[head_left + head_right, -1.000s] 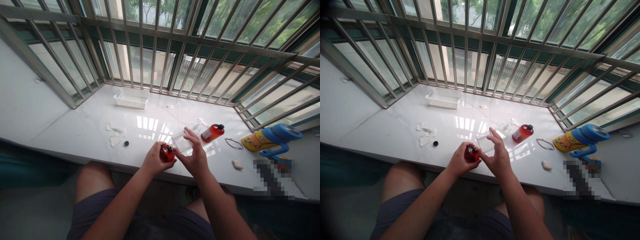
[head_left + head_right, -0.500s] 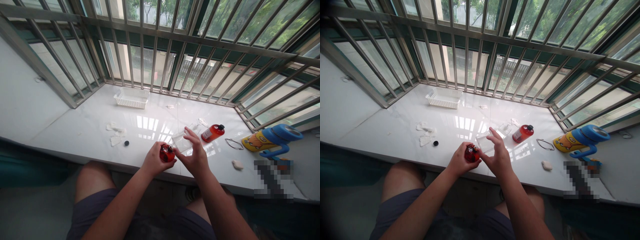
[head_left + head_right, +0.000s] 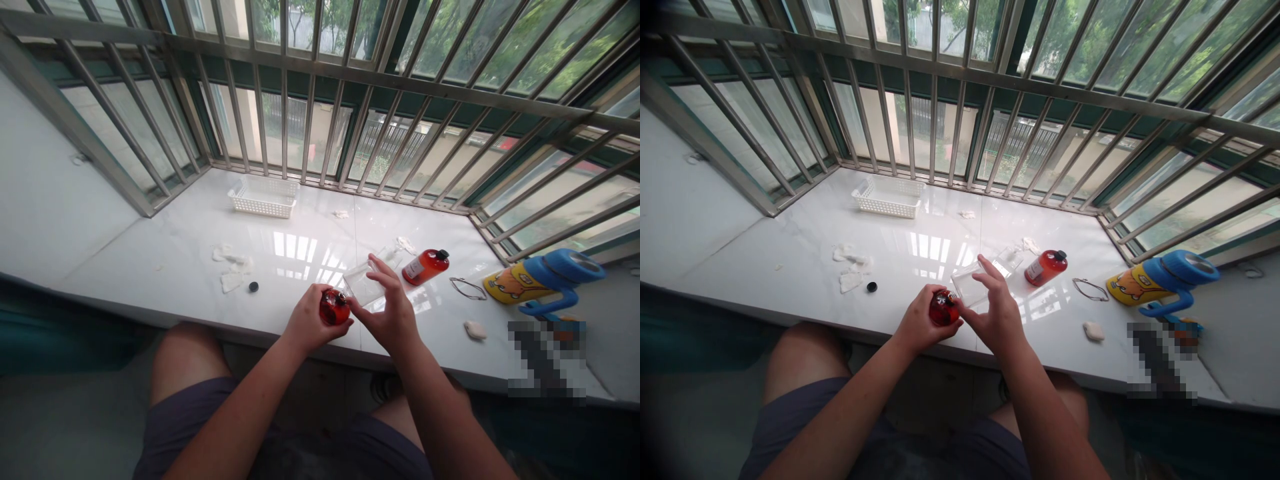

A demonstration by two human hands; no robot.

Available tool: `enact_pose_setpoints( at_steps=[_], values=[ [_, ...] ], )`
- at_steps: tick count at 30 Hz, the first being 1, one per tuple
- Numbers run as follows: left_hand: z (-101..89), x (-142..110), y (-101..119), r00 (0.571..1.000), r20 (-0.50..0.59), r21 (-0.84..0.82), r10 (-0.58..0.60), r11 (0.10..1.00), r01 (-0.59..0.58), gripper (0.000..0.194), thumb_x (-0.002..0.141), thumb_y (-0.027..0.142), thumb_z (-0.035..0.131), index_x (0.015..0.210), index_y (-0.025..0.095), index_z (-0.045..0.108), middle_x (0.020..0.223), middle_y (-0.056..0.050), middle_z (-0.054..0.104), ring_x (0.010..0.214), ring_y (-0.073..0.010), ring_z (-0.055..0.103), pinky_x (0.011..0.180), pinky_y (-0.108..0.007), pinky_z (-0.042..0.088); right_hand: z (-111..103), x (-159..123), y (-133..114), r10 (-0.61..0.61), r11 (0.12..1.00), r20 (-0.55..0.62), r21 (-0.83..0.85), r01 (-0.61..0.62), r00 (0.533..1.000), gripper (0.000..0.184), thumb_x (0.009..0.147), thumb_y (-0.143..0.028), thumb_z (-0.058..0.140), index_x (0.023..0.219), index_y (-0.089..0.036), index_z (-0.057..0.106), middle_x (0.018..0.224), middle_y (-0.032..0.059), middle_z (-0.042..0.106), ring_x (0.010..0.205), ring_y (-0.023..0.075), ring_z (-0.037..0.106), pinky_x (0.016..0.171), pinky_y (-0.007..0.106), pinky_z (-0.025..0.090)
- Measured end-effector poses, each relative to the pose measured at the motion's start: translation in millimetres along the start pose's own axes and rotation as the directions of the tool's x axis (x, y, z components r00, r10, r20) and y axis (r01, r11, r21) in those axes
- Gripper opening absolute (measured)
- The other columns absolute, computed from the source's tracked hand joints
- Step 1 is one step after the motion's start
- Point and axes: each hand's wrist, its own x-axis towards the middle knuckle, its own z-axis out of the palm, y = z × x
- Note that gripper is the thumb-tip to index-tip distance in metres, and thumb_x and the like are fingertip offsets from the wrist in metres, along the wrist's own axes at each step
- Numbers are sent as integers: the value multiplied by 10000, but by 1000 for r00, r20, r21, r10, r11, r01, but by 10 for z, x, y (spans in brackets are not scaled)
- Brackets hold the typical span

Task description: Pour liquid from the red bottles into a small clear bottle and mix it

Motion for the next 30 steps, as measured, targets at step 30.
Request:
enact_pose_setpoints(
  at_steps=[30],
  values=[
    [4,11,1,999,16,-11,-29,1000,29,679,698,420,931,1225,256,536,1169,-55,672,1031,-266,689,924,-428,585,-58,88,-14,-98,994,48,-48,101,994,574,916,-272,830,1391,-268,506,1612,167,514,1484,338,536,1126,579,588]
  ],
)
